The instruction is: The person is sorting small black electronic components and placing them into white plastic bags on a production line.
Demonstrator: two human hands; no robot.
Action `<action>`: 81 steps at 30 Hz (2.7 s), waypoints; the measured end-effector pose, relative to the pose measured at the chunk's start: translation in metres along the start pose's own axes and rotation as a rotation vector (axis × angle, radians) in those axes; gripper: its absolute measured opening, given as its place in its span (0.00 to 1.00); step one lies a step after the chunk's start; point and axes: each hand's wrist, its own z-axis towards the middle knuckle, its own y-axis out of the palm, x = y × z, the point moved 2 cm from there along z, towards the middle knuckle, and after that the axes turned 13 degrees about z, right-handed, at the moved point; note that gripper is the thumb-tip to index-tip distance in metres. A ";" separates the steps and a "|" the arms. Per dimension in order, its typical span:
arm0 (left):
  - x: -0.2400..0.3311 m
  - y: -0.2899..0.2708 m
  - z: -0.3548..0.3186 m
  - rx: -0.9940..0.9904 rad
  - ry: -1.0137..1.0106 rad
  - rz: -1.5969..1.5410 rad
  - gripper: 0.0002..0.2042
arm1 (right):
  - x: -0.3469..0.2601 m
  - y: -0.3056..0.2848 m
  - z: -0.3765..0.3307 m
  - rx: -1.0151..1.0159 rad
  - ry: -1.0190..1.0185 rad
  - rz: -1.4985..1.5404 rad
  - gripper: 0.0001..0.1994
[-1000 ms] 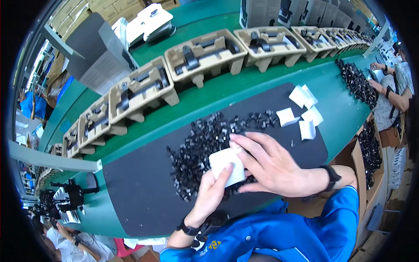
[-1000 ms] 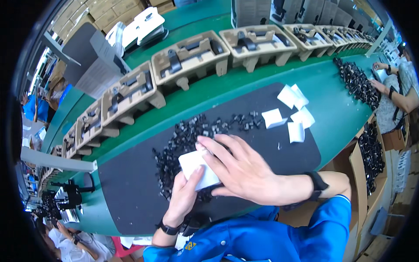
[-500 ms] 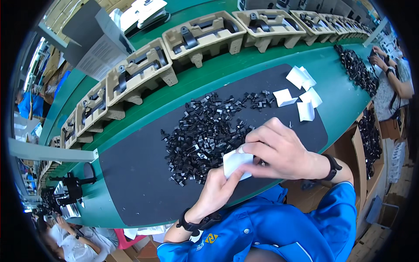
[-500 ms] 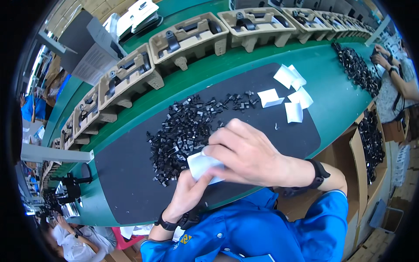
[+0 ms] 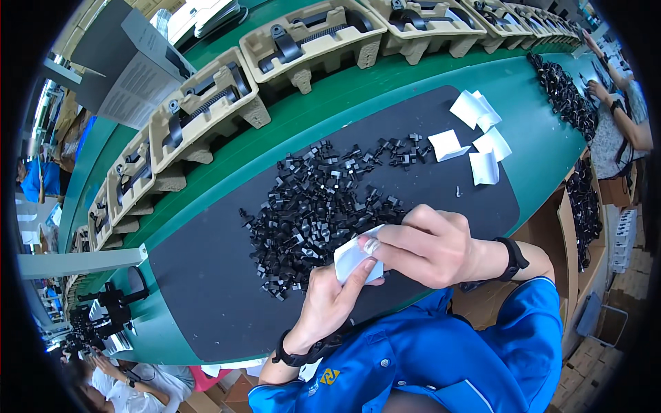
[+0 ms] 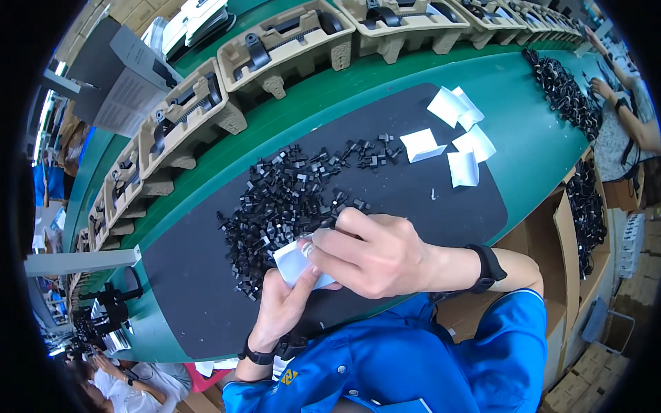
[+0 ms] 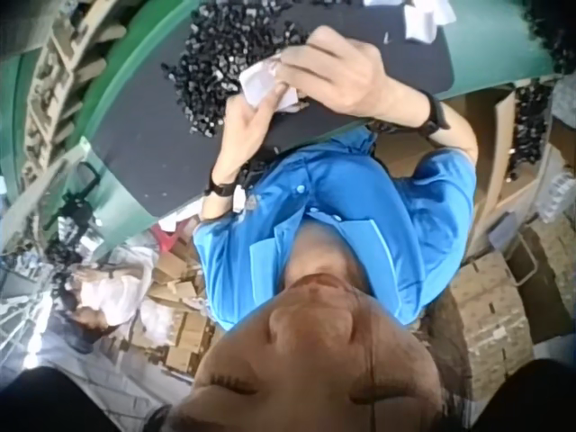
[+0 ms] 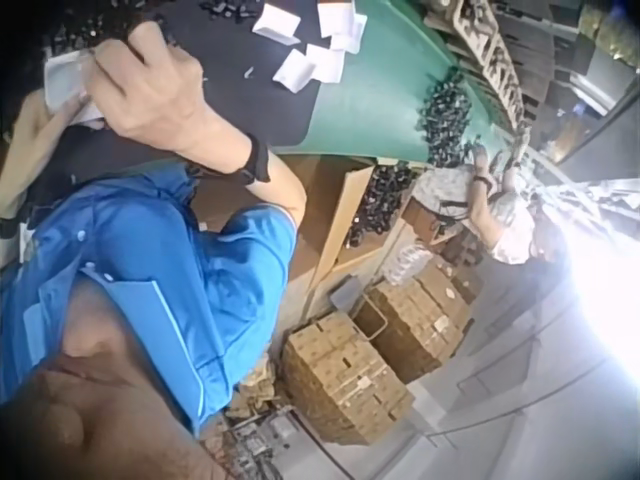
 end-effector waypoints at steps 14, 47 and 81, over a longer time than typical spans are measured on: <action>-0.004 -0.002 0.004 -0.122 -0.010 -0.119 0.13 | 0.003 -0.009 0.002 -0.271 0.561 0.684 0.09; 0.008 0.017 0.012 -0.044 0.169 0.182 0.13 | -0.003 -0.056 -0.039 0.020 0.474 0.717 0.11; 0.022 -0.002 -0.014 0.195 0.100 -0.268 0.49 | -0.008 -0.038 -0.004 -0.092 0.423 0.574 0.23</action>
